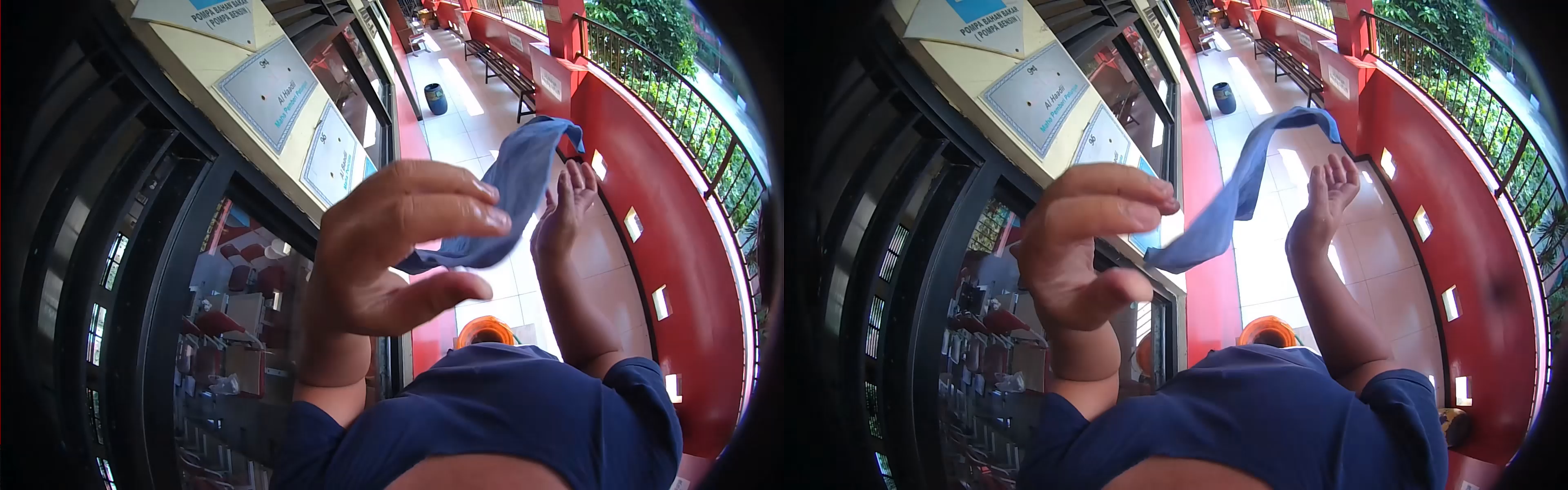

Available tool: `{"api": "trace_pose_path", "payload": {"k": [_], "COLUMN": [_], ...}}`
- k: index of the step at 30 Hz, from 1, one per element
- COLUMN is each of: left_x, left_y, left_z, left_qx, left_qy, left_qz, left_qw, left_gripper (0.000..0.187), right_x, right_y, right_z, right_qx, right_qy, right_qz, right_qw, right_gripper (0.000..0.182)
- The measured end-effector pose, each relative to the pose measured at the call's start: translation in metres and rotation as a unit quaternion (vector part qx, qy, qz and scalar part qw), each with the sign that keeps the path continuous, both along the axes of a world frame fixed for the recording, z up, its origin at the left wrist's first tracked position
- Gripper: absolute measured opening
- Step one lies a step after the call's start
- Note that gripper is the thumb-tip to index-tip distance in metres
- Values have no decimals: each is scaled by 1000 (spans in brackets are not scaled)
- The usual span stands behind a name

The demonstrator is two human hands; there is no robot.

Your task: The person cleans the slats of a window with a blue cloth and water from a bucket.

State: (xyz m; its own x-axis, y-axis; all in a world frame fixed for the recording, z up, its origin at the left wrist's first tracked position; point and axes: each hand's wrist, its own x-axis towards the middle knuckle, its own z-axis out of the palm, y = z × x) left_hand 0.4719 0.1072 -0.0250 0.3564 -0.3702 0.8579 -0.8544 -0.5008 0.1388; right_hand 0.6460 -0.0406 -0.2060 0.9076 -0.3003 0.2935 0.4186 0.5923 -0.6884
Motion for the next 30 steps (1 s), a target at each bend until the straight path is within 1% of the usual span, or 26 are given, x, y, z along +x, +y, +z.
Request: {"api": "trace_pose_path", "payload": {"k": [1,2,3,4,5,6,7,8,9,10,12,13,14,15,17,18,20,21,23,24,25,26,27,28,29,30], "left_x": [-9,-18,-19,-22,-22,-23,-23,-24,-29,-37,-54,-63,-71,-82,-103,-115,-139,-149,-176,-191,-204,-218,-232,-251,-270,-288], "left_y": [1,2,13,20,26,31,35,38,41,42,46,48,52,51,55,59,59,55,49,45,39,32,23,15,7,-2], "left_z": [-10,-19,-40,-57,-66,-80,-93,-102,-110,-117,-122,-124,-125,-122,-116,-116,-113,-110,-108,-106,-103,-99,-92,-92,-89,-85], "left_qx": [13,25,17,-19,-35,-27,-19,-16,-14,-13,-37,-50,-44,-44,-53,-22,-32,-41,-22,-9,5,20,68,109,155,201], "left_qy": [41,84,136,193,229,227,217,212,209,203,205,204,172,159,115,66,-17,-50,-133,-170,-204,-236,-268,-275,-283,-288], "left_qz": [-32,-62,-86,-56,2,74,146,156,169,185,219,238,259,299,327,361,389,402,473,502,537,570,618,662,701,735], "left_qw": [999,994,987,979,973,971,965,965,963,961,953,948,950,940,937,930,921,913,871,848,818,787,736,688,636,580], "left_gripper": [39,44,48,47,40,38,35,36,36,37,37,37,34,34,34,33,31,30,29,30,30,32,34,31,30,29], "right_x": [-11,-16,-20,-19,-17,-13,-5,1,-8,-11,-17,-18,-20,-24,-35,-42,-61,-71,-83,-65,-48,-30,-39,-47,-49,-49], "right_y": [10,0,-9,-3,4,11,18,26,17,12,11,10,11,15,24,29,37,39,41,43,46,49,47,44,40,47], "right_z": [-43,-66,-89,-93,-95,-92,-86,-79,-41,-18,15,25,33,40,59,70,96,111,135,86,37,-11,6,23,42,48], "right_qx": [75,33,-15,-192,-367,-532,-675,-790,-689,-647,-600,-586,-574,-560,-538,-534,-573,-609,-740,-613,-452,-302,-249,-190,-162,-136], "right_qy": [63,68,69,0,-66,-130,-194,-250,-305,-327,-314,-298,-281,-265,-238,-224,-179,-154,-95,-104,-122,-154,-79,2,50,55], "right_qz": [118,179,237,192,143,91,35,-21,-52,-50,14,51,84,118,182,213,264,279,243,283,337,384,447,496,545,563], "right_qw": [988,981,969,962,917,832,711,560,656,687,736,751,765,776,788,787,755,726,620,730,816,859,855,847,821,813], "right_gripper": [60,40,22,16,11,5,3,8,10,10,9,9,9,9,11,12,14,15,23,29,36,44,50,57,61,63]}}
